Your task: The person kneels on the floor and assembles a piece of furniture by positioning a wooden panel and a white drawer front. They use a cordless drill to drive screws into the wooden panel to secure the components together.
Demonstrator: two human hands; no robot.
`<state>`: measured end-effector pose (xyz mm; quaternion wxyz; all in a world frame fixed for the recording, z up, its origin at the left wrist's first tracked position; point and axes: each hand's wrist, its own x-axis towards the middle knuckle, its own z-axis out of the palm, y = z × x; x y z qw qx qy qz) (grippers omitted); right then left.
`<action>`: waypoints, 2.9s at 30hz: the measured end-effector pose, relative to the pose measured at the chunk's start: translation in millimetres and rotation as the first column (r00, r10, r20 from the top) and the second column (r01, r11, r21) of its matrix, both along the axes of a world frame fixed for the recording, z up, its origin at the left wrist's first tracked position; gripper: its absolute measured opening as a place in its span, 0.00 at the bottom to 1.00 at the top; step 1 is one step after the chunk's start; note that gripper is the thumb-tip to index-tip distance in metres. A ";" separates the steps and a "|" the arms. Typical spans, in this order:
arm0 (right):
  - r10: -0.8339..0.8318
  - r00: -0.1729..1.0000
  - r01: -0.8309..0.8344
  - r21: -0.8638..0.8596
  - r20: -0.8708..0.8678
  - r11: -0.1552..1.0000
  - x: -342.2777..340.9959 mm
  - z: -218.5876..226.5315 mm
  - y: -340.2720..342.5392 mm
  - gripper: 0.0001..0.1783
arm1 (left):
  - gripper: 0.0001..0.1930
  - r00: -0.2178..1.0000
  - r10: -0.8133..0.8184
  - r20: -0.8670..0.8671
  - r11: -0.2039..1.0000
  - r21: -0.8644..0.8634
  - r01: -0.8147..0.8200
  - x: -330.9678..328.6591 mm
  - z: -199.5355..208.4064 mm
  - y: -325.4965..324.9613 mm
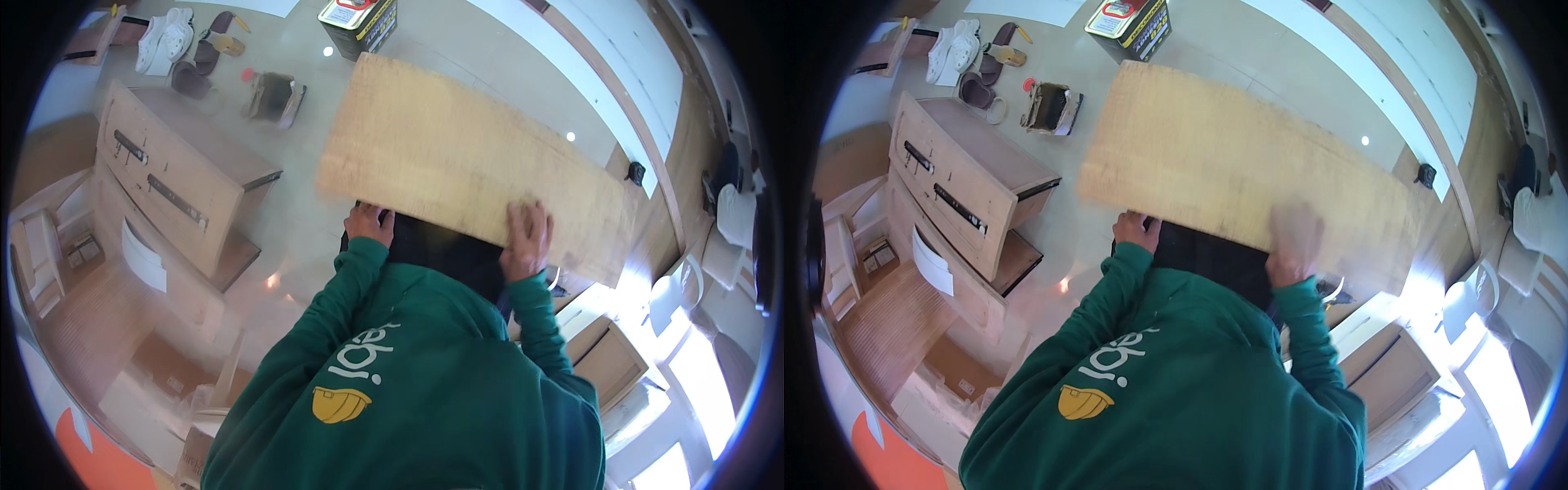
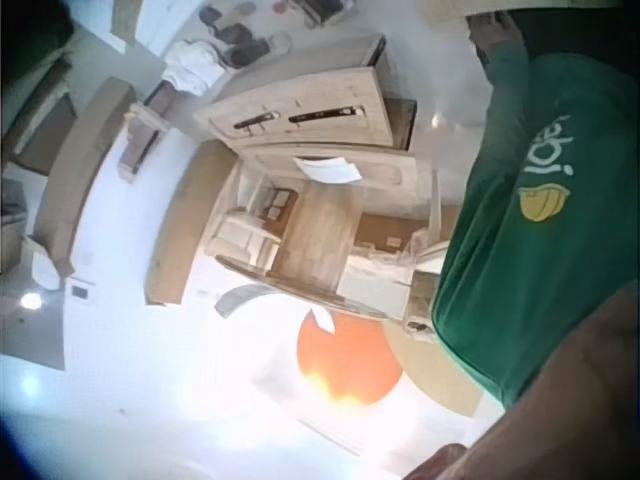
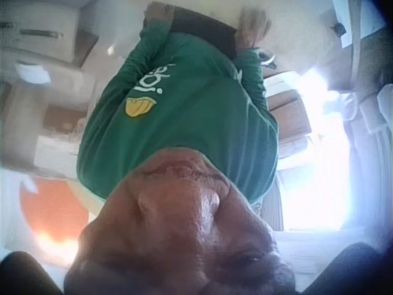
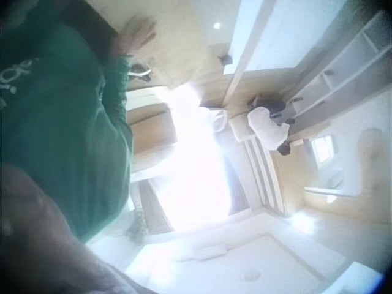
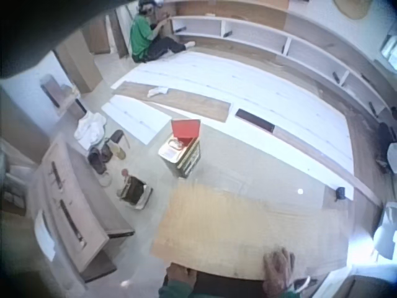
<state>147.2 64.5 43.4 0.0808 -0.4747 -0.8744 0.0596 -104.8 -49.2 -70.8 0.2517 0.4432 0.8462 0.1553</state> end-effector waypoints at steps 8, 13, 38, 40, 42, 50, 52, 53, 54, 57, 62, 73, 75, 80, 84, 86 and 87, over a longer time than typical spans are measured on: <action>0.126 0.987 -0.125 0.013 -0.095 0.992 33.6 83.0 153.4 0.18 | 0.12 0.966 -0.151 0.210 0.929 0.364 0.066 10.2 39.7 -61.1; 0.078 0.996 -0.085 -0.297 -0.033 0.951 25.4 102.8 195.0 0.18 | 0.12 0.963 -0.168 0.209 0.898 0.435 0.063 34.7 58.8 -110.0; 0.200 0.979 -0.198 -0.403 -0.037 0.893 34.0 125.4 251.4 0.19 | 0.10 0.978 0.142 0.150 0.959 0.223 -0.174 14.0 49.4 -126.6; 0.171 0.985 -0.161 -0.433 -0.017 0.887 39.7 135.6 261.0 0.20 | 0.10 0.977 0.144 0.156 0.953 0.243 -0.179 12.0 47.1 -124.6; 0.139 0.990 -0.125 -0.474 -0.005 0.872 48.5 146.6 269.0 0.21 | 0.09 0.976 0.142 0.166 0.947 0.263 -0.183 12.5 42.7 -124.4; 0.189 0.980 -0.191 -0.543 -0.060 0.818 48.2 199.7 263.5 0.20 | 0.16 0.891 0.163 0.424 0.890 0.327 -0.319 4.0 50.1 -113.0; 0.229 0.972 -0.217 -0.576 -0.053 0.788 36.4 223.8 245.8 0.20 | 0.21 0.716 0.166 0.678 0.689 0.439 -0.576 -6.6 72.1 -85.6; 0.226 0.969 -0.241 -0.581 -0.100 0.777 33.8 233.7 231.1 0.23 | 0.27 0.785 0.169 0.597 0.617 0.557 -0.556 -15.7 88.5 -71.6; 0.229 0.967 -0.249 -0.576 -0.109 0.778 33.8 243.0 224.2 0.24 | 0.34 0.836 0.178 0.520 0.542 0.657 -0.524 -25.6 108.7 -54.1; 0.199 0.972 -0.233 -0.593 -0.123 0.771 37.0 269.6 204.1 0.28 | 0.44 0.854 0.112 0.508 0.445 0.742 -0.501 -44.4 167.9 -10.6; 0.176 0.970 -0.242 -0.654 -0.166 0.717 41.0 286.9 176.7 0.27 | 0.44 0.796 -0.070 0.601 0.362 0.759 -0.541 -46.3 205.3 26.0; 0.283 0.954 -0.293 -0.539 -0.102 0.790 74.5 274.5 170.1 0.19 | 0.28 0.707 -0.174 0.686 0.563 0.658 -0.500 -47.9 186.6 60.5; 0.232 0.967 -0.248 -0.600 -0.106 0.761 65.7 290.3 156.1 0.17 | 0.27 0.708 -0.169 0.685 0.588 0.647 -0.486 -47.2 176.9 69.6; 0.207 0.962 -0.271 -0.554 -0.177 0.787 60.9 282.9 146.7 0.18 | 0.27 0.728 -0.090 0.680 0.658 0.589 -0.468 -55.4 157.8 75.6; 0.243 0.967 -0.252 -0.417 -0.074 0.873 56.9 290.1 132.2 0.18 | 0.26 0.731 -0.085 0.677 0.709 0.556 -0.433 -67.1 140.0 86.9; 0.198 0.967 -0.147 -0.284 0.160 0.948 48.5 297.8 124.1 0.19 | 0.26 0.739 -0.081 0.668 0.719 0.553 -0.421 -74.4 134.3 91.6; 0.157 0.948 -0.099 -0.211 0.276 0.972 47.0 298.7 123.7 0.19 | 0.26 0.741 -0.080 0.666 0.726 0.548 -0.415 -76.0 131.7 95.1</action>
